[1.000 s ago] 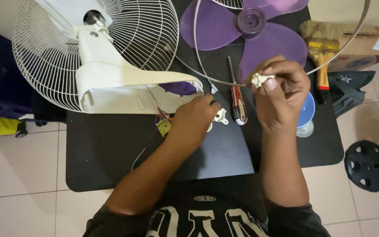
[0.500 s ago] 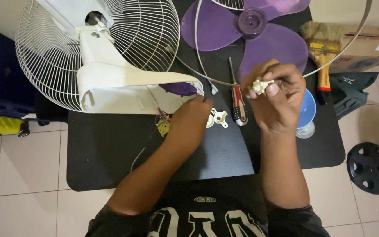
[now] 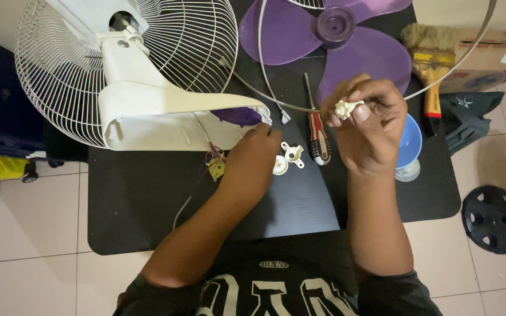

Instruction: The person assembles a white plastic fan component by hand, inserting small metal screws and aligning parts. They repeatedly adjust the piece and place it into the fan housing, then retrieve additional screws from a blue bowl to continue assembly.

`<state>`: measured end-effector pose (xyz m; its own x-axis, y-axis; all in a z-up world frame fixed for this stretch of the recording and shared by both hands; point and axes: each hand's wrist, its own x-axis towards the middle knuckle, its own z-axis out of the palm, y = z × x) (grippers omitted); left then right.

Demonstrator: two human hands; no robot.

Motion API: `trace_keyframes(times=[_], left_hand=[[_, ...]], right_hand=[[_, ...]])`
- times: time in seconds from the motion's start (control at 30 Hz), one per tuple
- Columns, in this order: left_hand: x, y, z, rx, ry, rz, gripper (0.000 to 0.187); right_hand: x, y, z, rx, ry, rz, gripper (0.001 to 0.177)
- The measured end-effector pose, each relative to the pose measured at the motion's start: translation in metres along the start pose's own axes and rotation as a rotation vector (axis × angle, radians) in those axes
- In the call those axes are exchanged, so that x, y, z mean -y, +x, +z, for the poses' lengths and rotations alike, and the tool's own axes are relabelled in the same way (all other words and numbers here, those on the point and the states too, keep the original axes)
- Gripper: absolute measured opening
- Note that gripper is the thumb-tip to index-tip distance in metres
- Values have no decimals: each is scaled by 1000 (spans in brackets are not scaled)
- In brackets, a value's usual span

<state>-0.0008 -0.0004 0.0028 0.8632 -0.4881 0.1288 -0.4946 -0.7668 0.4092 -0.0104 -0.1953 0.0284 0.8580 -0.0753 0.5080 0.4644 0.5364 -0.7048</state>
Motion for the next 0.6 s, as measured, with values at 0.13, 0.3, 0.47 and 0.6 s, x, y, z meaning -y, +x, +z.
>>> trace_keyframes(times=[0.13,0.3,0.47,0.6], left_hand=[[-4,-2,-17,-159,-204,-8,25],[-9,-5,-33,-389,-365,99,23],[-4,-3,-33,-398,-557,86,28],[-1,-4,-33,-466,-587,124,27]], right_hand=[[-2,0,-1,-45,-79,14,13],[-7,-1,5,-151,-376,21,11],[-20,-5,32,-14,-890,-187,12],[-19,-6,47,-3,-1008,-240,16]])
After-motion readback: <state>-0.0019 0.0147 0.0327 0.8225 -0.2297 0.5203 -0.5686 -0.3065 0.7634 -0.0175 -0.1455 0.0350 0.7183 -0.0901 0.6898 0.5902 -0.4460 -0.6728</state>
